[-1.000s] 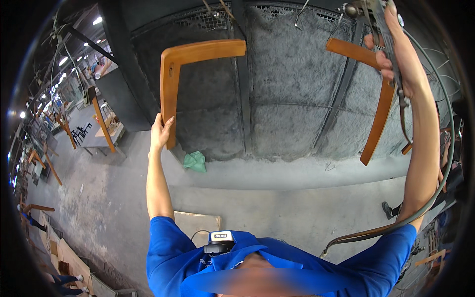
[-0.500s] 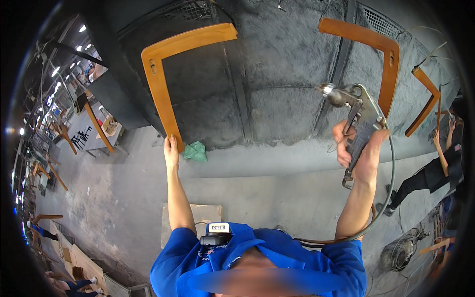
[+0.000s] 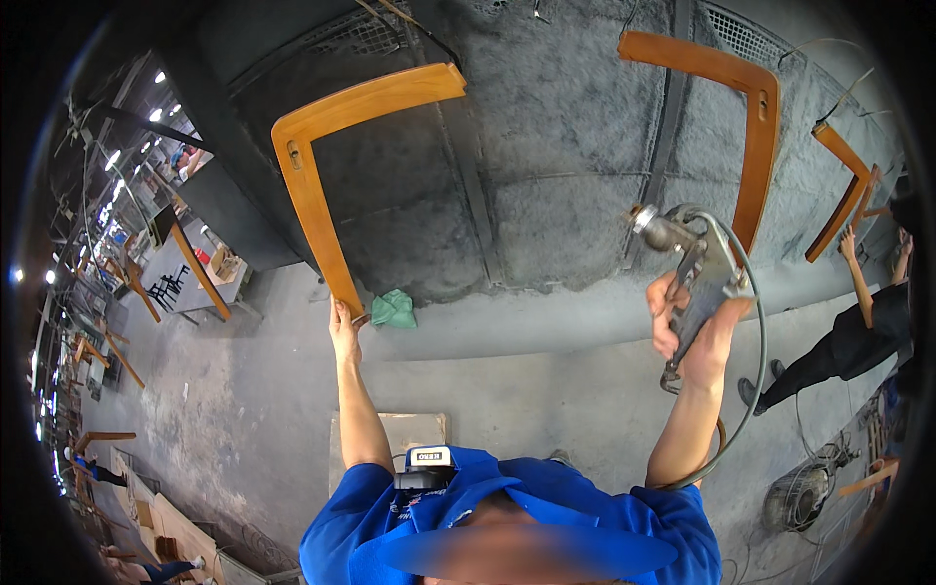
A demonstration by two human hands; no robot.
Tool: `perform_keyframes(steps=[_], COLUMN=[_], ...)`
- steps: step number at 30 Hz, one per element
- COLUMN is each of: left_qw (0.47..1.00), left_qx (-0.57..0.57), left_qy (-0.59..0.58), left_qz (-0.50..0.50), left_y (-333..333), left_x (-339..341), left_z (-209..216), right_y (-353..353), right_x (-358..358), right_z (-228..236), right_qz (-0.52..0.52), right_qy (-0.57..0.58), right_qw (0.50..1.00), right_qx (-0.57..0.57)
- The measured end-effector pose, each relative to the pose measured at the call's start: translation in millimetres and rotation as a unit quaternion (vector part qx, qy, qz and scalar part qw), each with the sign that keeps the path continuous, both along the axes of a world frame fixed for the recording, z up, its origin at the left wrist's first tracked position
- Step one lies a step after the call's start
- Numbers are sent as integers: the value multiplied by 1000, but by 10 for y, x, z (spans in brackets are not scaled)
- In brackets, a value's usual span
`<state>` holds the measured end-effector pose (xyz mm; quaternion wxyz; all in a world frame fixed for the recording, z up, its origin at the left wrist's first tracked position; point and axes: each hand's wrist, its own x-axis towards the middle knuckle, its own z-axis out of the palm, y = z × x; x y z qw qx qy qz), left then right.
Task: The person holds a wooden chair leg in the left hand and uses a spray gun in the right hand to apply finish. The person rotates the leg to coat all sides and then places it on a hanging rack before repeating the process with another leg.
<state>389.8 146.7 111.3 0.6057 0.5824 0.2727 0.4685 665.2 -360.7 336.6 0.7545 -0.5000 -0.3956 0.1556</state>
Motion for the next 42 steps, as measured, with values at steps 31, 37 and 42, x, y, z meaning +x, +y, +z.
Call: perform_keyframes(steps=[31,37,42], left_qw=[999,999,998], left_qx=[-28,-15,4], left_qy=[-8,46,55], left_qz=[-38,8,10], left_y=[-88,-69,-59], left_x=[125,-123,-400], left_z=[132,378,615], right_y=[-56,94,362], right_x=[-339,-492,-545], right_z=[165,173,-162], right_qz=[-17,-14,201], right_qy=[-112,-169,-308], right_qw=[990,983,912], right_qx=[85,-67,-181])
